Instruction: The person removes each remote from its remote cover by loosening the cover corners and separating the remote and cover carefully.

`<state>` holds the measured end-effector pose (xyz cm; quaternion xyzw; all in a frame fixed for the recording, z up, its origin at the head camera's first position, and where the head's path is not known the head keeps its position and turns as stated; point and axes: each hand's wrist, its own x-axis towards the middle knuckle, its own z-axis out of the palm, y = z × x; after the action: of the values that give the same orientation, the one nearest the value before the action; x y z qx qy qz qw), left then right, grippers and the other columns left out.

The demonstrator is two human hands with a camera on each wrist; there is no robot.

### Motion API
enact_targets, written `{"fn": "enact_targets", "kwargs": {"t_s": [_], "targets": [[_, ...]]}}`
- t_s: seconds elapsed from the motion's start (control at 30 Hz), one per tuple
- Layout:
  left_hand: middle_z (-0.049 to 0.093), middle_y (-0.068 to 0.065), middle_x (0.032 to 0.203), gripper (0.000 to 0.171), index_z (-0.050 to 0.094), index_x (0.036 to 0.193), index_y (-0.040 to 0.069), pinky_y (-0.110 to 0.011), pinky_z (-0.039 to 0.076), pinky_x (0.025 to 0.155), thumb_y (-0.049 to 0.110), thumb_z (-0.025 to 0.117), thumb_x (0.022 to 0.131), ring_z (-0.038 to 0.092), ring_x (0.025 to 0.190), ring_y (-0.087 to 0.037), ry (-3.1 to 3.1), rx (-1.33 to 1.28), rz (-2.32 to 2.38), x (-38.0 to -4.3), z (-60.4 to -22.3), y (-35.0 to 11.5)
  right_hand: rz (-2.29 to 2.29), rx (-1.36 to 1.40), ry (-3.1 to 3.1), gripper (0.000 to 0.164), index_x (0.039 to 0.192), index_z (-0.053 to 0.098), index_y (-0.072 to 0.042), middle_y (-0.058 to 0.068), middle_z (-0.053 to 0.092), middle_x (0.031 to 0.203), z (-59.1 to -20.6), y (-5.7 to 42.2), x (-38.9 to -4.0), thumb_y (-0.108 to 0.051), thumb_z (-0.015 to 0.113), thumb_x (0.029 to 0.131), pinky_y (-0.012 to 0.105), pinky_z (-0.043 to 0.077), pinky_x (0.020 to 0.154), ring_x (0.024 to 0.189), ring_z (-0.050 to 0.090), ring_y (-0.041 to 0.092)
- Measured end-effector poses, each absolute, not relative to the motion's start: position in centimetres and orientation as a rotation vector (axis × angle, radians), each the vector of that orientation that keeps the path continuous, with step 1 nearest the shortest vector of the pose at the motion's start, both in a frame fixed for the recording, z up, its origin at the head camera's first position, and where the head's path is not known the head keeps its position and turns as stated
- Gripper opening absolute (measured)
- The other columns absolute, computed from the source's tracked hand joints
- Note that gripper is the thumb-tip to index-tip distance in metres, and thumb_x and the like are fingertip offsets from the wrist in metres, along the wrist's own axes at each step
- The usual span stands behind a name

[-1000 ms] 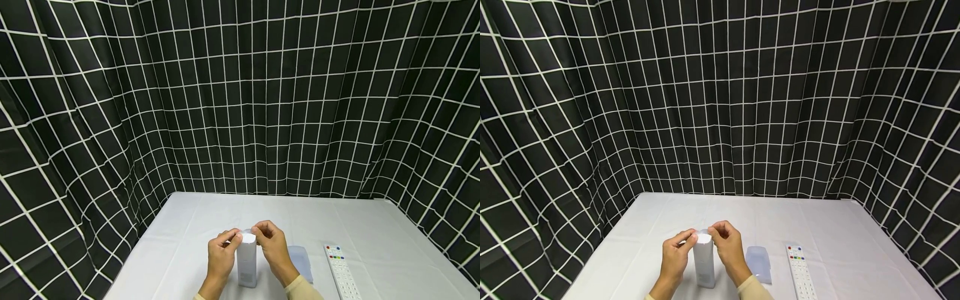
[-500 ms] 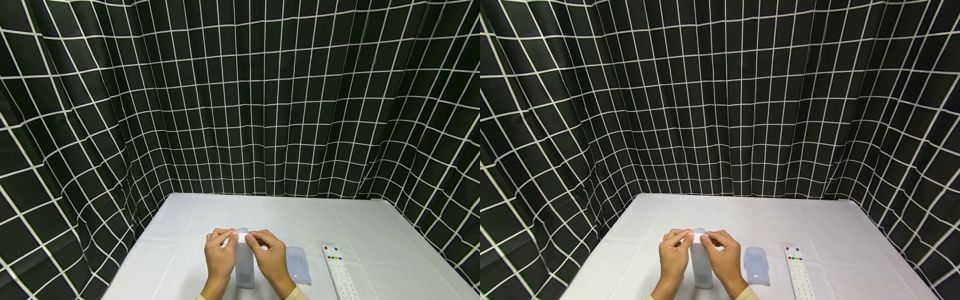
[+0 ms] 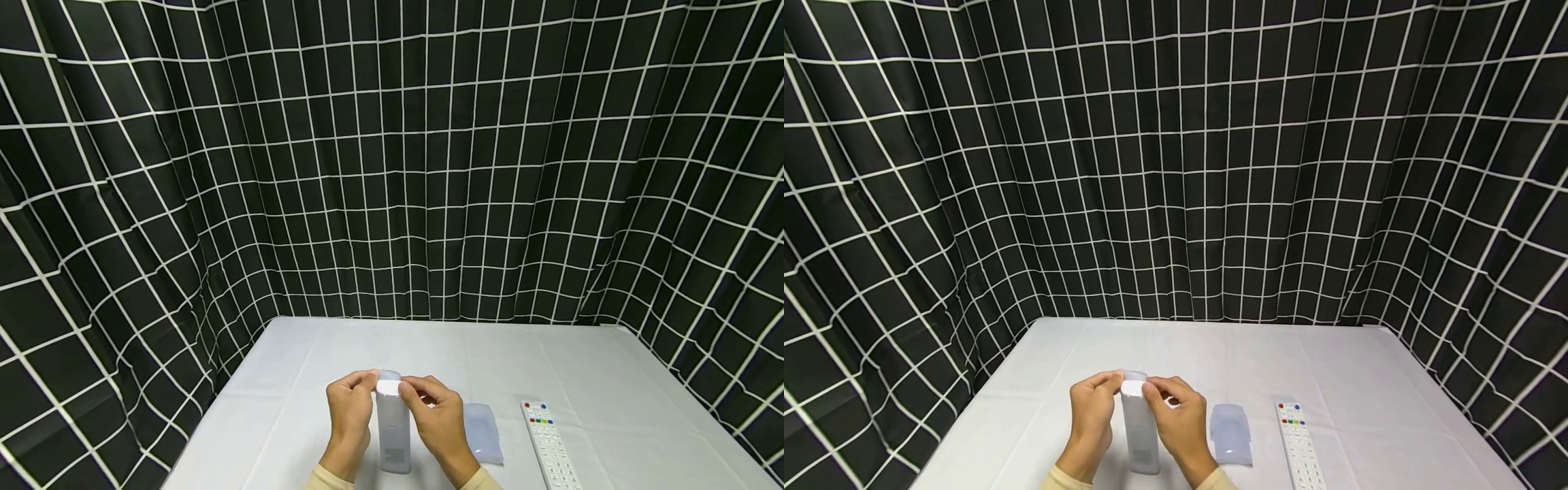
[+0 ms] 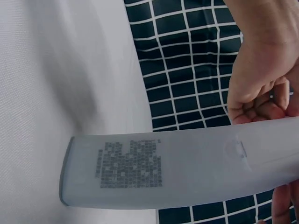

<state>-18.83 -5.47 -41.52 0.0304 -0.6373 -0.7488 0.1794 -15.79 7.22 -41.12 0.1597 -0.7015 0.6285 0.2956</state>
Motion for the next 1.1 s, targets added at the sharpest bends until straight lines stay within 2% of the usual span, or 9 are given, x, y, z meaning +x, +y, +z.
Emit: {"fn": "enact_targets", "kwargs": {"t_s": [0.13,0.3,0.57,0.73,0.83,0.97,1.1], "targets": [[0.062,-0.016,0.097,0.016,0.067,0.079,-0.011,-0.046,0.034,0.089,-0.002,0.058,0.089,0.048,0.098,-0.03,-1.783,0.105,-2.24,-19.0,-41.7,-5.8,1.663,0.436,-1.872,0.007,0.09,0.073,0.003,0.006,0.068,0.078,-41.1,7.2,-15.8,0.004,0.07,0.084,0.029,0.048,0.063,0.069,0.058,0.015],[0.056,-0.016,0.099,0.019,0.065,0.083,-0.012,-0.04,0.037,0.083,0.001,0.056,0.092,0.045,0.093,-0.027,-1.79,0.109,-2.336,-19.2,-41.9,-6.1,1.639,0.438,-1.879,0.005,0.088,0.073,0.002,0.007,0.068,0.08,-40.9,7.2,-15.8,0.003,0.071,0.083,0.03,0.047,0.063,0.072,0.059,0.016],[0.059,-0.009,0.081,0.023,0.065,0.08,-0.009,-0.035,0.044,0.077,0.01,0.06,0.093,0.053,0.081,-0.023,-1.777,0.225,-2.471,-19.7,-43.1,-6.4,1.659,0.425,-1.9,0.006,0.09,0.073,0.003,0.011,0.07,0.084,-41.0,7.1,-15.5,0.002,0.071,0.084,0.027,0.046,0.064,0.074,0.059,0.016],[0.059,-0.008,0.083,0.029,0.067,0.085,-0.007,-0.037,0.044,0.077,0.021,0.065,0.093,0.053,0.087,-0.023,-1.769,0.251,-2.452,-19.0,-43.7,-6.4,1.675,0.411,-1.895,0.008,0.093,0.074,-0.005,0.003,0.07,0.085,-43.4,7.3,-16.9,-0.007,0.072,0.086,0.027,0.046,0.066,0.077,0.059,0.015],[0.062,-0.008,0.087,0.022,0.07,0.092,-0.004,-0.037,0.043,0.077,0.018,0.067,0.092,0.054,0.085,-0.023,-1.765,0.259,-2.386,-18.3,-43.8,-6.4,1.681,0.396,-1.883,0.009,0.095,0.075,-0.008,-0.001,0.069,0.086,-44.3,7.4,-17.5,-0.01,0.072,0.086,0.028,0.047,0.067,0.077,0.059,0.015],[0.063,-0.009,0.09,0.017,0.07,0.102,-0.003,-0.033,0.046,0.073,0.005,0.067,0.088,0.056,0.08,-0.019,-1.751,0.243,-2.294,-17.8,-44.0,-6.4,1.662,0.403,-1.83,0.012,0.097,0.076,-0.007,0.004,0.07,0.086,-44.3,7.4,-17.6,-0.008,0.073,0.085,0.029,0.047,0.065,0.075,0.059,0.016],[0.062,-0.009,0.084,0.019,0.069,0.105,-0.005,-0.028,0.048,0.069,0.0,0.068,0.087,0.056,0.074,-0.017,-1.732,0.221,-2.269,-17.7,-44.1,-6.4,1.648,0.408,-1.8,0.014,0.098,0.075,-0.006,0.007,0.07,0.085,-44.3,7.2,-17.6,-0.005,0.073,0.084,0.028,0.047,0.064,0.074,0.059,0.015]]}}
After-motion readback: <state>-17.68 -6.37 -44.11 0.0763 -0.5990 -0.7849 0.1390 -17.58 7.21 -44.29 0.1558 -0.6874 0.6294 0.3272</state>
